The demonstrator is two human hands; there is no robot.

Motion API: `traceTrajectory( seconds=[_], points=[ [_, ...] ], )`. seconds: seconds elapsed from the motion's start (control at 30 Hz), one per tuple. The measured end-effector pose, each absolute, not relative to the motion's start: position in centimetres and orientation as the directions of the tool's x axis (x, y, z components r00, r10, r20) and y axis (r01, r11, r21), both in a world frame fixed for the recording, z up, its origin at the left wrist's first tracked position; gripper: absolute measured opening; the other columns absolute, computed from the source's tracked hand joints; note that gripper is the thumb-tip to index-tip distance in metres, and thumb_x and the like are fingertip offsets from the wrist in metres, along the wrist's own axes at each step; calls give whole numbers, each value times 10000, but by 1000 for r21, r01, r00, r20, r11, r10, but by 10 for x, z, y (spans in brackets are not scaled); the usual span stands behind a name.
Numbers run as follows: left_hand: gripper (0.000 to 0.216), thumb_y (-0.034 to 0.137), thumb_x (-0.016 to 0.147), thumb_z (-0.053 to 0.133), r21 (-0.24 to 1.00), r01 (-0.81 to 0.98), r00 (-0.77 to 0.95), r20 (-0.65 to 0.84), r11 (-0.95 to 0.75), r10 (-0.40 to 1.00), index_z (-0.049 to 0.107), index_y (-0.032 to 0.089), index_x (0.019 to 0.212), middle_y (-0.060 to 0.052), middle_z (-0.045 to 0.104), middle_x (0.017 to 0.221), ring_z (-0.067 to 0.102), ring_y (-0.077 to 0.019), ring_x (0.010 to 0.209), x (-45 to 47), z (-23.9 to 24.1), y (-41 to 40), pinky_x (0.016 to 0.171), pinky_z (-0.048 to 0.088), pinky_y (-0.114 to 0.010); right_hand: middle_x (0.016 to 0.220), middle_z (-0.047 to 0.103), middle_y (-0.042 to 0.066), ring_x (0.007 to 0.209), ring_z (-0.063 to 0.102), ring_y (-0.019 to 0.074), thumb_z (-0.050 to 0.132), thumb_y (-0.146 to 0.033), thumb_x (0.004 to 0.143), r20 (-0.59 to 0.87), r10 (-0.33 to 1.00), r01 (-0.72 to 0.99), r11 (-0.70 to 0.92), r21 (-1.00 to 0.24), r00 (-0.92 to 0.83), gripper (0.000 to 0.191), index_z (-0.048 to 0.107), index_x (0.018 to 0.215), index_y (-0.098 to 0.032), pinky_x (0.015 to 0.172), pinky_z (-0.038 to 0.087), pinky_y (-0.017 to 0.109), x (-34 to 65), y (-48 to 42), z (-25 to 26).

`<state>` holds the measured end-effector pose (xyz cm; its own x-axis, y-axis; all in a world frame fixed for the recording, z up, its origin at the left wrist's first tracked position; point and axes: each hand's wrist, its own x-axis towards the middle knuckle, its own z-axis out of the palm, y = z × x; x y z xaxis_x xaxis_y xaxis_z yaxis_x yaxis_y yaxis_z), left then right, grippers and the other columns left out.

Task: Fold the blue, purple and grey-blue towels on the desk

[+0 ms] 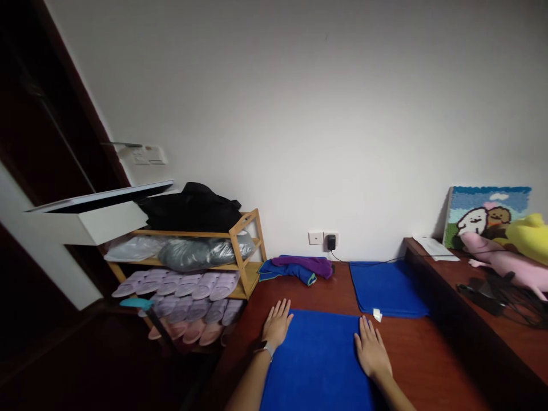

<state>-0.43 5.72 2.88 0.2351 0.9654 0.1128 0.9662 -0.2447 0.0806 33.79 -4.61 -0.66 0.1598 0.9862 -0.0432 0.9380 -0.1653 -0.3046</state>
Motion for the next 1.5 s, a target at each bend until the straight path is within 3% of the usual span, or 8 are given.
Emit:
traceTrajectory(
  seconds=[0.17, 0.33, 0.43, 0.6, 0.77, 1.1, 1.37, 1.5],
  points=[
    [572, 314, 1069, 154, 124, 906, 350, 312, -404, 883, 452, 176, 1537, -81, 452, 1606, 350, -226, 1513, 64, 29, 18, 1247, 297, -440, 1703, 148, 49, 1575, 96, 205, 90, -523, 1000, -43, 985, 937, -172, -305, 167, 755, 157, 1621, -100, 1290, 99, 419, 338, -45, -6],
    [576, 406, 1063, 143, 282, 707, 604, 238, -649, 761, 318, 308, 1604, 30, 367, 1647, 276, -169, 1541, 179, 13, -35, 1304, 190, -399, 1704, 142, 51, 1577, 83, 226, 180, -399, 985, -75, 992, 959, -120, -258, 104, 688, 230, 1610, -115, 1285, 90, 435, 341, -47, -6],
    [612, 471, 1048, 141, 309, 700, 621, 183, -644, 762, 231, 297, 1628, 22, 309, 1660, 243, -171, 1550, 198, 7, -40, 1304, 183, -365, 1702, 148, 39, 1576, 75, 240, 237, -349, 962, -59, 997, 970, -61, -235, 49, 662, 322, 1592, -165, 1283, 66, 460, 343, -48, -9],
    [641, 534, 1050, 117, 294, 762, 565, 135, -578, 814, 224, 269, 1623, -9, 298, 1671, 223, -214, 1558, 132, 15, -12, 1289, 196, -482, 1698, 150, 62, 1572, 116, 220, 91, -471, 994, -65, 988, 953, -155, -260, 143, 736, 169, 1614, -81, 1285, 119, 440, 340, -45, -9],
    [721, 612, 1043, 117, 180, 895, 407, 46, -408, 912, 288, 197, 1606, -62, 287, 1673, 230, -228, 1556, 44, 31, 21, 1275, 201, -473, 1703, 148, 54, 1575, 94, 207, 78, -505, 997, -56, 986, 938, -166, -304, 156, 751, 153, 1617, -88, 1288, 109, 425, 339, -45, -8],
    [729, 567, 1057, 122, 166, 944, 268, 116, -285, 956, 284, 112, 1603, -134, 309, 1665, 273, -240, 1542, 6, 26, 36, 1251, 260, -425, 1708, 102, 31, 1575, 85, 199, 65, -498, 1003, -75, 983, 951, -184, -248, 170, 735, 109, 1621, -102, 1287, 95, 406, 338, -42, -8],
    [593, 501, 1077, 214, 188, 721, 610, 284, -667, 740, 316, 242, 1601, -48, 360, 1655, 299, -204, 1534, 130, 25, -28, 1269, 253, -426, 1709, 106, 62, 1575, 75, 213, 119, -417, 1000, -104, 984, 965, -162, -206, 143, 709, 117, 1615, -65, 1282, 96, 391, 340, -37, -2],
    [613, 499, 1069, 185, 240, 740, 586, 226, -628, 778, 241, 239, 1622, -71, 333, 1664, 281, -251, 1541, 173, 5, -34, 1257, 263, -494, 1709, 101, 62, 1576, 68, 220, 120, -417, 999, -108, 987, 971, -142, -195, 123, 709, 115, 1614, -64, 1283, 95, 395, 342, -36, -3]
  ],
)
